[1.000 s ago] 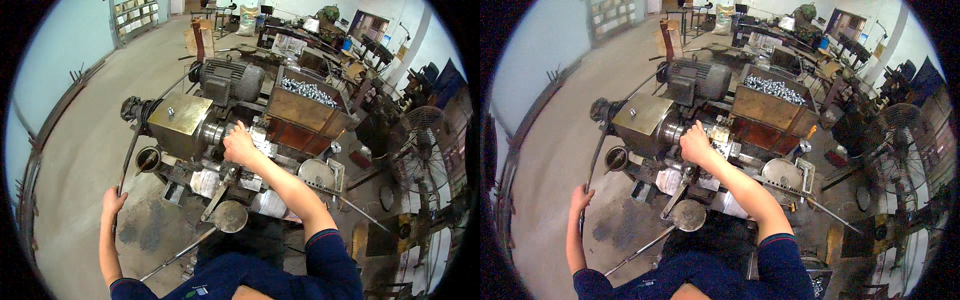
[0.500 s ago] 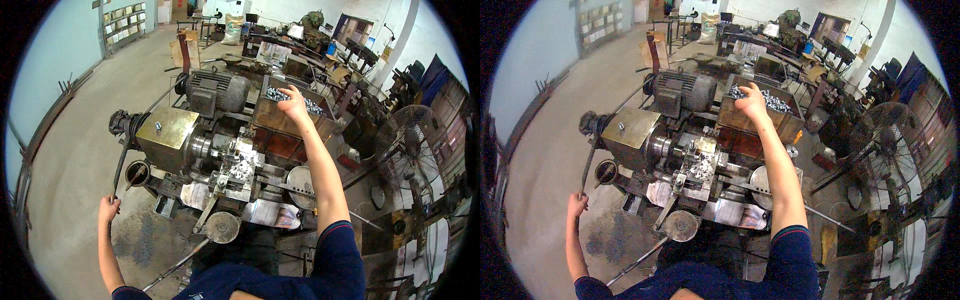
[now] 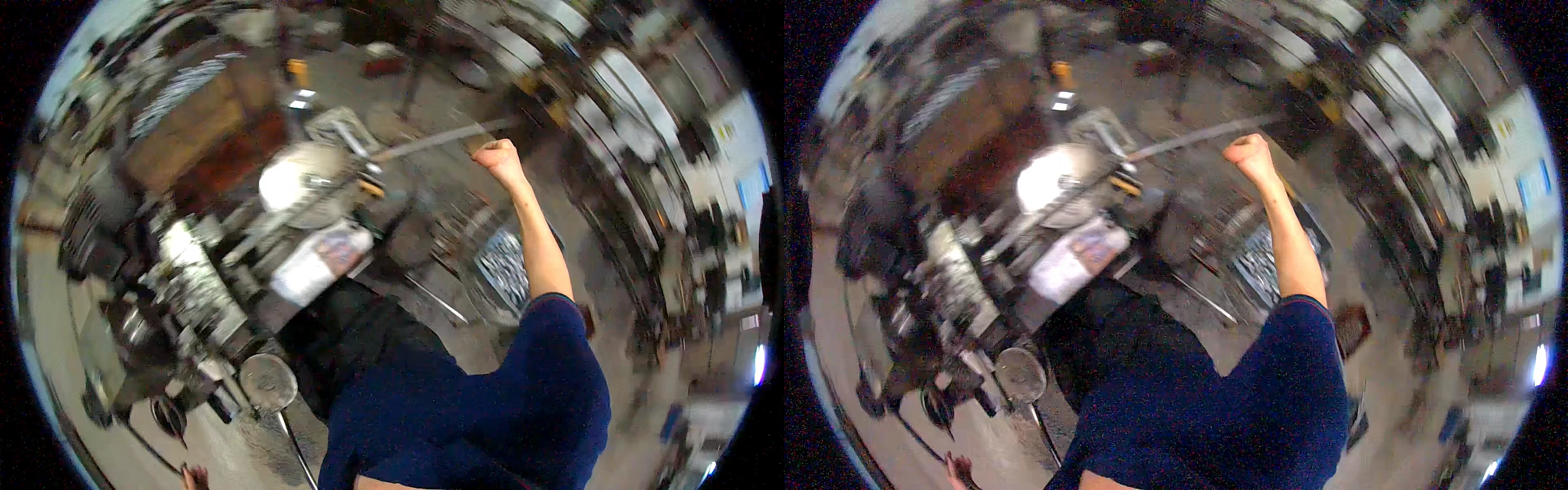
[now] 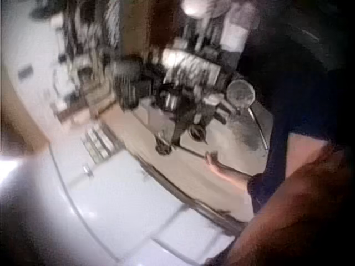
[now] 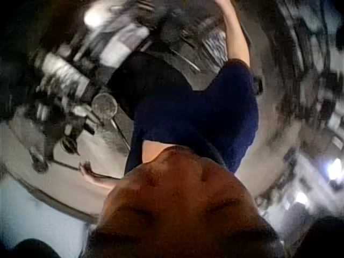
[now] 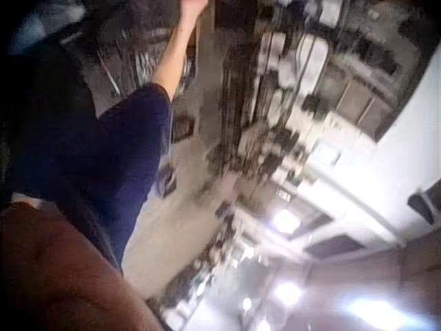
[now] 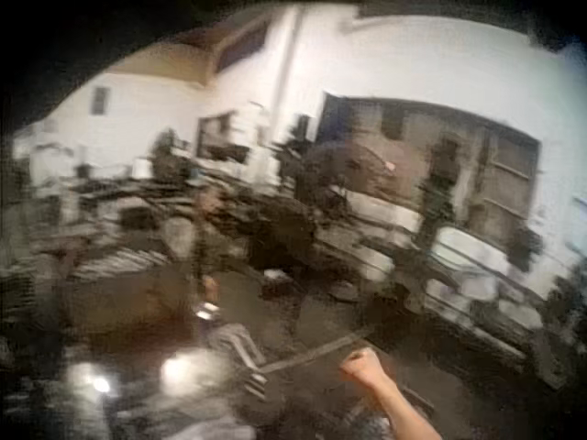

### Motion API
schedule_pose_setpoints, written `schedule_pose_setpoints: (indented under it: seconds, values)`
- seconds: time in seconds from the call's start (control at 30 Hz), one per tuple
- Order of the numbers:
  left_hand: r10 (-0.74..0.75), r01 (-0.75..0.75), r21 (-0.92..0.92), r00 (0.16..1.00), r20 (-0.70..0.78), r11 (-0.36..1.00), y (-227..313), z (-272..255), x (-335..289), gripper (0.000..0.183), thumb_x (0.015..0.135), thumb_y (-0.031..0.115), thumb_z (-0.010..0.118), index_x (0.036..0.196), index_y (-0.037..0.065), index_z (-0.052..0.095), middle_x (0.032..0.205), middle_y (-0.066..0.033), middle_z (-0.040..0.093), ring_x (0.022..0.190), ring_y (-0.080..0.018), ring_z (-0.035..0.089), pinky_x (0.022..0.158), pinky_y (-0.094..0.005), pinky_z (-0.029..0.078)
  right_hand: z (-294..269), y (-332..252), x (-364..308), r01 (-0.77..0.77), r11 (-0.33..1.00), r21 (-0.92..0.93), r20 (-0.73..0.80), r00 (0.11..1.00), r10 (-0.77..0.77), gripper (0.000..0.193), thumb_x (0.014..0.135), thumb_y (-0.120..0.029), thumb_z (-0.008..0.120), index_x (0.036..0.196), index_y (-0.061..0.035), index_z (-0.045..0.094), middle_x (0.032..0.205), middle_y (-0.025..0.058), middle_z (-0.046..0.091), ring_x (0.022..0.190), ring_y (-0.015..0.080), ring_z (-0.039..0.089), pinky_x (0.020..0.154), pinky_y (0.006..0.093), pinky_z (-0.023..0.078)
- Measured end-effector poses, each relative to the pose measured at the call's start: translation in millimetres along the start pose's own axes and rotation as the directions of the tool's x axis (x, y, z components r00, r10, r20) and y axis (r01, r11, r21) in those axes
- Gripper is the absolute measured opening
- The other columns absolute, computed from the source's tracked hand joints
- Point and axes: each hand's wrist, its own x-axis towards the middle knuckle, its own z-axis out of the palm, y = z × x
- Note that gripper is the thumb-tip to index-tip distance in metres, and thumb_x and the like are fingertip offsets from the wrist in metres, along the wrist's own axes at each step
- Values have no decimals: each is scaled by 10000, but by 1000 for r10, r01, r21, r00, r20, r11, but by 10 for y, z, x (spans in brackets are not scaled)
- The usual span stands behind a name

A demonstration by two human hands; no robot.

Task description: The person operates a lathe to fabricate metal parts, repeatedly reaching into a basket for raw components, securing them into the machine, using a lever to process them, and then removing the finished pieces.

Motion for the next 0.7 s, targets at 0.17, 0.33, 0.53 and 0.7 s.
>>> schedule_pose_setpoints:
  seconds: [0.17,0.33,0.53,0.7]
  values:
    - [184,-136,232,962,-200,963,-123,1886,-683,347,830,344,615,1065,97,553,727,-53,513,691,-219,529,646,-392,452,-954,2369,-1174,16,858,-513,-144,984,-104,263,638,-216,615,835,-52,673,873,161,653,841,290,619,741,350,493]
    - [185,-121,279,959,-216,953,-80,2065,-828,381,832,341,613,1103,89,522,794,-78,507,743,-245,524,680,-410,446,-669,2443,-1386,-705,630,-325,-337,709,619,301,613,-247,640,841,-54,674,998,172,631,982,301,594,848,359,473]
    - [182,-112,293,957,-227,950,-52,2109,-925,425,835,336,611,1149,79,484,875,-108,500,805,-276,519,721,-433,440,-335,2301,-1089,-544,718,-435,-174,833,525,385,638,-283,616,961,-76,647,1136,151,580,1060,280,556,903,327,442]
    - [182,-105,293,951,-248,950,-37,2072,-1020,464,837,333,609,1187,71,453,942,-133,494,857,-301,515,755,-452,434,-246,2251,-835,-621,574,-534,-114,725,679,457,694,-316,582,1078,-69,607,1172,142,567,1096,277,537,914,345,436]
